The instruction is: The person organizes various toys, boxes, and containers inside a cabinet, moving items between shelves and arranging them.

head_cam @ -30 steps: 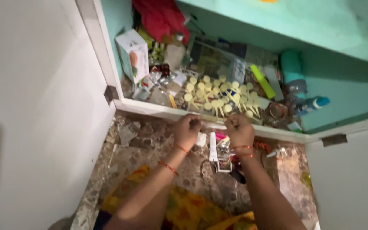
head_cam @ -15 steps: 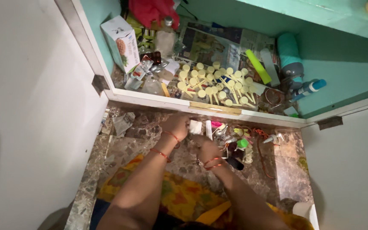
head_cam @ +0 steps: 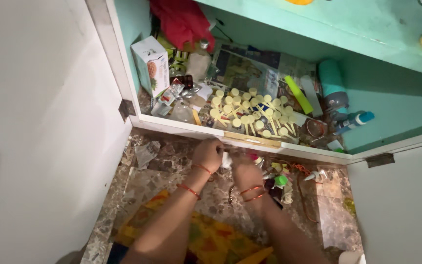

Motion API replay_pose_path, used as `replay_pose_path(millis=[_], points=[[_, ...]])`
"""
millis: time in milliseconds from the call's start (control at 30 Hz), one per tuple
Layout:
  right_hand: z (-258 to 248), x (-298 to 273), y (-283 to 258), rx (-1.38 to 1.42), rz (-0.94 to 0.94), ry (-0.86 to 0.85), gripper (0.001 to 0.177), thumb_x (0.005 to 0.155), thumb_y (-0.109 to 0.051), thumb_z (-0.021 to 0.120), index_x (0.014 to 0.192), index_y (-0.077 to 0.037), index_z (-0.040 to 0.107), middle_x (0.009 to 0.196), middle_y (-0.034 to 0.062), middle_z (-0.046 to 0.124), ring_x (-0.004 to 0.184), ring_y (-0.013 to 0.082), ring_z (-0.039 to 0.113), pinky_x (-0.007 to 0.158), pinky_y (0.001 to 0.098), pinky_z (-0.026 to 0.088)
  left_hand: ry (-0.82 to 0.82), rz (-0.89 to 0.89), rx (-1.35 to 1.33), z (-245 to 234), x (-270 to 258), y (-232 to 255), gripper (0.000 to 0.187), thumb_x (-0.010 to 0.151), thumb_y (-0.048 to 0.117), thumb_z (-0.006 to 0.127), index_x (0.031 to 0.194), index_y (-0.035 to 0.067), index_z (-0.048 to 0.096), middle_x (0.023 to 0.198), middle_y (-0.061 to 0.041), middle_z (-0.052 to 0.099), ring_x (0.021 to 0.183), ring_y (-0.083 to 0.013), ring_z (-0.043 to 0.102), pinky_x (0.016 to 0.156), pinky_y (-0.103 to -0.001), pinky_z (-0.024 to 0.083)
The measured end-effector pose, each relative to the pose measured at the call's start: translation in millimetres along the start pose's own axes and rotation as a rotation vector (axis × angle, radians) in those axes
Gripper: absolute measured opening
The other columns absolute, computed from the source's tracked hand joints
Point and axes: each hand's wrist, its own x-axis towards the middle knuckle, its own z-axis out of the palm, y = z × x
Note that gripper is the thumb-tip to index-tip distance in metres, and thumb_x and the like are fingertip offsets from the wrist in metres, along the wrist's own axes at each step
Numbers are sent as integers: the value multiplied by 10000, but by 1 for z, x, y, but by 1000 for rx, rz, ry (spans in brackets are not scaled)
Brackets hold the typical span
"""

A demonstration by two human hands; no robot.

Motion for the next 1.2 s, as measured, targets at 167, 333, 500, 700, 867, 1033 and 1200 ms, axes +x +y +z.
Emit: replay_pose_path(millis=[167,333,500,700,867,1033,1200], points=[[-83,49,3,251,-53,394,361,886,-76,633,1239,-98,704,1176,140,699,1042,350,681,883,431,562,-199,-198,75,10,-5,3,122,846,200,700,897,105,757,950,-173,727,923,-388,689,820,-506,546],[-75,126,-15,370,-285,310,419,822,-24,669,1229,-115,706,1214,139,690,1062,354,674,921,423,556,-322,-242,34,7,-3,0,177,825,235,706,954,122,748,959,-175,726,923,-393,684,819,-509,543],[-69,159,-28,265,-370,161,511,809,86,647,1235,-179,742,1248,98,703,1083,327,682,884,407,559,-310,-130,12,12,0,-12,166,825,204,688,902,77,761,950,-197,722,905,-395,685,814,-496,550],[-80,135,9,566,-225,231,417,835,22,644,1220,-120,715,1252,106,690,1086,300,697,903,367,592,-312,-115,29,7,1,-7,205,827,278,735,913,97,775,935,-188,731,910,-377,699,836,-485,549],[-87,50,46,404,-23,403,246,852,-58,735,1096,-83,737,1099,126,737,981,362,696,839,427,564,-264,-142,-37,18,-7,-11,167,815,231,733,930,111,758,963,-158,731,943,-371,681,834,-487,538],[-56,-22,63,449,125,323,260,865,-112,726,1124,-114,744,1104,157,721,963,356,701,830,417,572,-131,64,-23,32,-10,-25,86,824,166,701,869,110,749,952,-129,737,995,-351,679,888,-459,546],[0,-27,60,454,68,120,280,840,-176,729,1110,-105,741,1142,177,712,1009,379,682,848,468,551,-168,-71,43,42,-19,-36,180,759,174,732,919,93,742,983,-161,704,952,-383,661,812,-480,535]])
